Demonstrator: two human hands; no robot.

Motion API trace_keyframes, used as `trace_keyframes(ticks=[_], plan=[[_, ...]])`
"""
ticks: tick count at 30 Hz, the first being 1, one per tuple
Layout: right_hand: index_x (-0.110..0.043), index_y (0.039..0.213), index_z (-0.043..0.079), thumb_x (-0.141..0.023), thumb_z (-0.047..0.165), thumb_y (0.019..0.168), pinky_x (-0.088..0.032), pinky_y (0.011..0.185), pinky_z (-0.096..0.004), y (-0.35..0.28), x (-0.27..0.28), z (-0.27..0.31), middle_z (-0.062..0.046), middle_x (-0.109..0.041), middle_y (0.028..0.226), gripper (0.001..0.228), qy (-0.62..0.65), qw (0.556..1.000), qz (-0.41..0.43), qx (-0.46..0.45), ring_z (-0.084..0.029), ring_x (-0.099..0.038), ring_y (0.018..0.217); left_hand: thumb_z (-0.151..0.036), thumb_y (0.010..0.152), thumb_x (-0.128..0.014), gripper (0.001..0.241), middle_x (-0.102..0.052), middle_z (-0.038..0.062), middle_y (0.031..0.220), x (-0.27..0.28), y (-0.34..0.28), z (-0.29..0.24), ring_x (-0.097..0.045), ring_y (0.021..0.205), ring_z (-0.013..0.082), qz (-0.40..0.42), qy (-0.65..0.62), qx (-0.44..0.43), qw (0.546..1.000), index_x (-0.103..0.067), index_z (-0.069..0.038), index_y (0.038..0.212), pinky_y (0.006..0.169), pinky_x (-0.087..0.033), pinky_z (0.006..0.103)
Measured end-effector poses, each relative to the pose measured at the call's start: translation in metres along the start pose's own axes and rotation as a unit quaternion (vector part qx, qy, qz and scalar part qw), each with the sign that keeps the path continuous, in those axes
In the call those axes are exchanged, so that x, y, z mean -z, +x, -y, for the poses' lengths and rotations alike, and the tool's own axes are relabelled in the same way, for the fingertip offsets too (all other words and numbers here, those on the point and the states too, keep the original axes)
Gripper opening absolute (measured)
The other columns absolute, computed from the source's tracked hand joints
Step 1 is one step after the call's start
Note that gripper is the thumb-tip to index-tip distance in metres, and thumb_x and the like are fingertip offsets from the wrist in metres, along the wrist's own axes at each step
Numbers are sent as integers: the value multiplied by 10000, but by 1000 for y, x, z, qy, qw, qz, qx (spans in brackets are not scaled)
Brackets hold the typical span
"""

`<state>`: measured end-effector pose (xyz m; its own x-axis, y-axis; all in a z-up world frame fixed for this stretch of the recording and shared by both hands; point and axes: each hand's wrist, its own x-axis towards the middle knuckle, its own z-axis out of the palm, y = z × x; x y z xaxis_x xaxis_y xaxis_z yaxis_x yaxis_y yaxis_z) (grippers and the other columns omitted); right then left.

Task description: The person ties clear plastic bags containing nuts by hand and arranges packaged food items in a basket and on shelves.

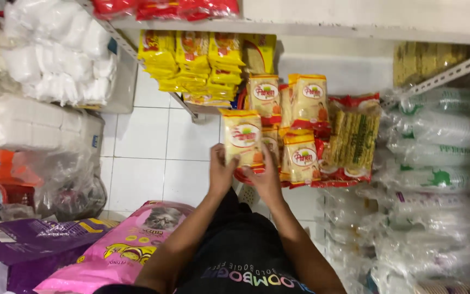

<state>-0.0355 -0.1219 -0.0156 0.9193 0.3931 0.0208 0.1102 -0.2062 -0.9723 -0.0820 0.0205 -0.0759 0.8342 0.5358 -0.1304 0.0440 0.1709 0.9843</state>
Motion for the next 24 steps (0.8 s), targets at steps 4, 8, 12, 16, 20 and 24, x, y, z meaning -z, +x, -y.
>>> trace_keyframes(ticks=[4,8,12,16,20,24], plan=[[-407,1504,88,-813,110,803,-528,858,-347,43,-39,58,-127,-465,1457,809,25,995,95,14,-254,-612,1096,39,953,-634,494,-540,186,1327,50,24,-67,-548,1288,225,-83,20,-124,989,-378,33,1375,1093,-458,358],[-454,1532,91,-815,27,861,-451,1086,-392,101,-81,106,-186,-481,1402,766,-64,971,82,214,-345,-534,1287,-21,1007,-620,482,-560,184,1361,83,72,-141,-581,1287,231,-123,50,-180,975,-371,30,1417,1084,-492,347],[-446,1558,117,-818,32,879,-461,1092,-397,184,-129,150,-173,-488,1355,779,-92,951,33,295,-357,-544,1262,-95,1011,-632,459,-574,213,1367,107,151,-217,-569,1284,299,-134,128,-262,947,-475,43,1419,1115,-447,390],[-455,1553,113,-815,37,872,-485,1048,-384,265,-168,190,-194,-486,1333,774,-135,939,-8,315,-354,-570,1222,-92,979,-679,456,-531,288,1354,132,233,-272,-474,1296,413,-139,300,-323,887,-523,46,1385,1144,-391,461],[-499,1510,50,-786,51,873,-487,1025,-438,328,-199,212,-216,-498,1311,699,-187,928,-17,321,-372,-566,1187,-72,957,-644,462,-454,346,1413,152,288,-287,-436,1335,475,-100,367,-355,854,-509,41,1383,1156,-368,491],[-635,1349,58,-721,84,824,-455,858,-493,355,-225,216,-157,-618,1199,532,-336,895,-23,291,-357,-595,1157,0,949,-559,554,-402,370,1491,157,306,-276,-404,1402,516,-14,346,-370,862,-461,36,1492,1180,-339,511]])
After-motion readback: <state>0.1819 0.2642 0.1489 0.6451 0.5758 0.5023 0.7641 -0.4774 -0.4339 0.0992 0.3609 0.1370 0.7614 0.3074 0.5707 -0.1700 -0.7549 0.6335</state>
